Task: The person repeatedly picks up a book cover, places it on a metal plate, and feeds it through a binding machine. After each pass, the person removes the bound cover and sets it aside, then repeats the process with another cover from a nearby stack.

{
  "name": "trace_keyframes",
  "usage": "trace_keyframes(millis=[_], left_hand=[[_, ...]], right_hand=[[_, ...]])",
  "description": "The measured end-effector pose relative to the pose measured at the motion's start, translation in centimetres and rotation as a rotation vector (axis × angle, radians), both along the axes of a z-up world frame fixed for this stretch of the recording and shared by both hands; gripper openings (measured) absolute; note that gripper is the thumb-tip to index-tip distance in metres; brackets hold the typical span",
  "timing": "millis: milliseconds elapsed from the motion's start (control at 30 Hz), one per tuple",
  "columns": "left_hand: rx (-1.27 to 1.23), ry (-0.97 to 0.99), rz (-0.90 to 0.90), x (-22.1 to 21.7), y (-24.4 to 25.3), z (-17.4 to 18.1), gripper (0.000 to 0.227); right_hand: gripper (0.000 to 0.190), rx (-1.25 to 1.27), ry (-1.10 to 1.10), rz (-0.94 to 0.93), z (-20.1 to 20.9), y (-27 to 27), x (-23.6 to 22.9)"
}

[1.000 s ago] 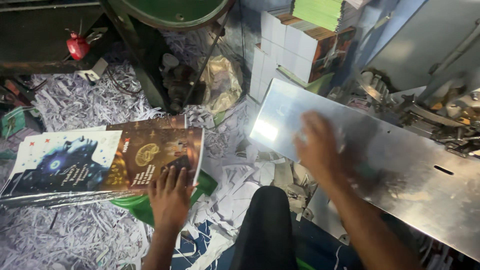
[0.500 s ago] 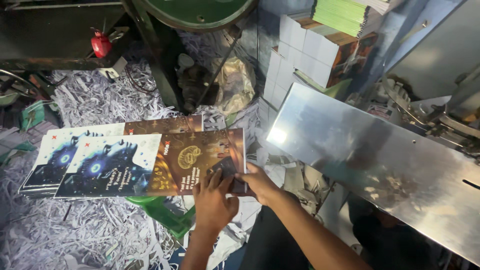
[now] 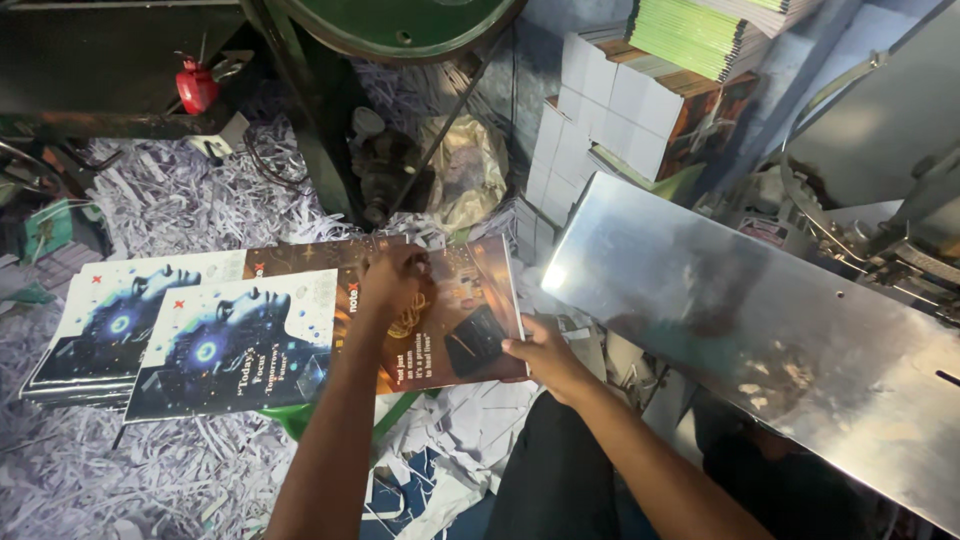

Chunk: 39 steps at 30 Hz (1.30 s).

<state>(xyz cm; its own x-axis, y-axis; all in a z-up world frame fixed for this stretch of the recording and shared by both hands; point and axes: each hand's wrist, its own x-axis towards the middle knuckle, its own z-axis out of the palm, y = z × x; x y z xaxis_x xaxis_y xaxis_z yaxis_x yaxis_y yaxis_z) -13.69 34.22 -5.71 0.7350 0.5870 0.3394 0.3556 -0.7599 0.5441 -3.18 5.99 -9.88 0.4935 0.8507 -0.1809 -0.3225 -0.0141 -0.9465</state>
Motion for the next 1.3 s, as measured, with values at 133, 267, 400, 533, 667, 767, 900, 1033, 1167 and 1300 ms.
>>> trace_keyframes(millis=[133, 267, 400, 533, 667, 767, 900, 1033, 1167, 1300], left_hand=[[-0.051, -0.072, 0.008, 0.5, 0.4, -1.3, 0.024], [-0.075, -0.283, -0.039, -0.3, 0.2, -2.3, 0.021], [-0.132, -0.384, -0.031, -0.7, 0.1, -2.7, 0.018], [-0.146, -0.444, -0.018, -1.1, 0.2, -2.7, 0.019], [-0.199, -0.384, -0.001, -1.4, -0.3, -1.8, 0.020], [0.022, -0.430, -0.107, -1.6, -0.8, 0.2, 0.022], [-0.100, -0.026, -0.147, -2.7, 0.0, 4.2, 0.034], [-0.206, 0.376, -0.051, -5.6, 3.5, 7.5, 0.064], [-0.041, 0.578, 0.168, -9.8, 8.5, 7.5, 0.084], [-0.053, 0.722, 0.395, -14.9, 14.1, 6.0, 0.098]], right_hand=[[0.044, -0.067, -0.012, 0.012, 0.7, -0.2, 0.6], [0.046, -0.130, 0.045, 0.022, 1.5, -0.2, 0.3], [0.078, -0.111, -0.141, -0.084, 2.2, -0.6, -0.1], [0.050, -0.143, 0.192, 0.032, 2.8, -1.2, -0.7], [0.043, -0.142, 0.287, 0.135, 2.5, -1.6, -1.5], [0.042, -0.074, 0.258, 0.106, 1.7, -2.0, -2.3], [0.038, -0.007, 0.297, 0.026, 1.0, -3.9, -3.0], [0.034, -0.023, 0.304, -0.026, 1.7, -6.5, -2.5], [0.032, 0.006, 0.327, -0.016, 2.7, -7.4, -2.0], [0.034, 0.000, 0.354, -0.015, 3.0, -7.6, -2.3]])
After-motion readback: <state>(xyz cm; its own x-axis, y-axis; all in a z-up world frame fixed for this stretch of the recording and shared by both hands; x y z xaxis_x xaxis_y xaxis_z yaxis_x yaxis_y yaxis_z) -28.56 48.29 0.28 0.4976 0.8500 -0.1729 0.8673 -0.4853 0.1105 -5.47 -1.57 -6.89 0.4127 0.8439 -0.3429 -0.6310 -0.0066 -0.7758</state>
